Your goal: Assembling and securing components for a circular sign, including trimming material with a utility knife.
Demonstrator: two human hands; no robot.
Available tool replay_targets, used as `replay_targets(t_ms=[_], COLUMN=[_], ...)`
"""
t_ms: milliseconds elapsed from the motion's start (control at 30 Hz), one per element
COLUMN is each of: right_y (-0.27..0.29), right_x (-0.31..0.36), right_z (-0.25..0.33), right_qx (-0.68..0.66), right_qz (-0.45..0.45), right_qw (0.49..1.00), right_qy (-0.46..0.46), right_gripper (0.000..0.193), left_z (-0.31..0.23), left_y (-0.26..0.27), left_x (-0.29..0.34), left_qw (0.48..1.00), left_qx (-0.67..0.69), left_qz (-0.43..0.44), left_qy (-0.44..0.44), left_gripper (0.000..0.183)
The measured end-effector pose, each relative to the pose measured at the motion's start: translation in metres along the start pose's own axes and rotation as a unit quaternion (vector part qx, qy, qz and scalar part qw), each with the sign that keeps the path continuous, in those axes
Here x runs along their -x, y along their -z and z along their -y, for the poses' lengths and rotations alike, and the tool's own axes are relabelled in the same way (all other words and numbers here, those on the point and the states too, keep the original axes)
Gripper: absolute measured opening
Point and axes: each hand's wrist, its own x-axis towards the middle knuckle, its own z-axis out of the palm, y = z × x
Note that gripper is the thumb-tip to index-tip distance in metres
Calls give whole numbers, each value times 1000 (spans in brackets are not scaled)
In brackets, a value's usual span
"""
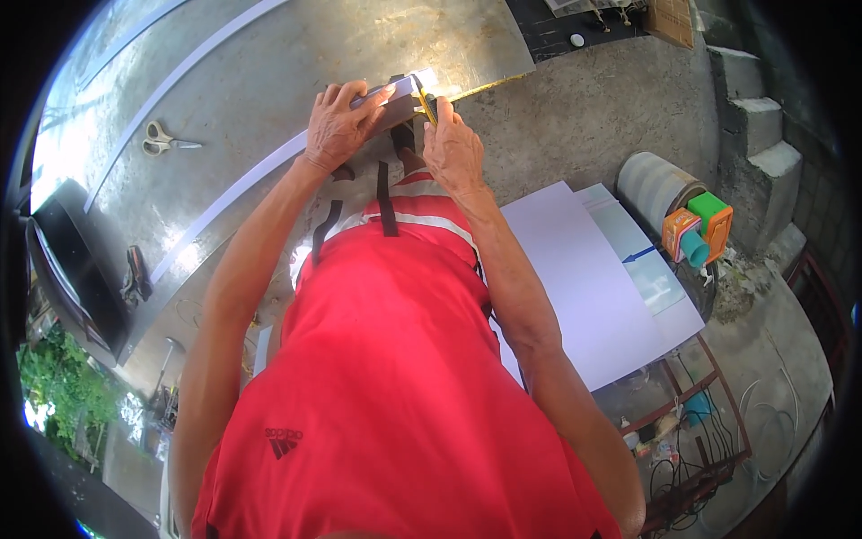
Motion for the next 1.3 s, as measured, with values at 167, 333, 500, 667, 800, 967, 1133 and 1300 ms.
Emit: replay_targets(t_ms=[167,333,500,667,800,967,1133,1300], right_y=[4,8,15,18,23,24,26,23], right_x=[1,2,-3,-7,-15,-14,-13,3], right_z=[-3,1,10,16,24,34,39,34], right_qx=[18,40,70,110,153,175,180,184], right_qz=[21,51,64,105,146,165,178,153], right_qw=[1000,998,995,988,977,970,966,970], right_qy=[14,9,8,-9,-21,-38,-44,-54], right_gripper=[33,31,29,26,28,39,44,26], left_z=[-8,0,0,0,-4,-1,-5,-8], left_y=[-2,-12,-17,-20,-16,-19,-19,-21], left_x=[-15,-27,-32,-29,-32,-31,-35,-34], left_qw=[998,989,984,988,988,986,984,985], left_qx=[42,131,168,143,149,157,171,162], left_qz=[-45,-57,-60,-36,-43,-48,-39,-51], left_qy=[-5,-32,-32,-36,-29,-26,-1,10], left_gripper=[21,18,21,28,31,34,32,31])
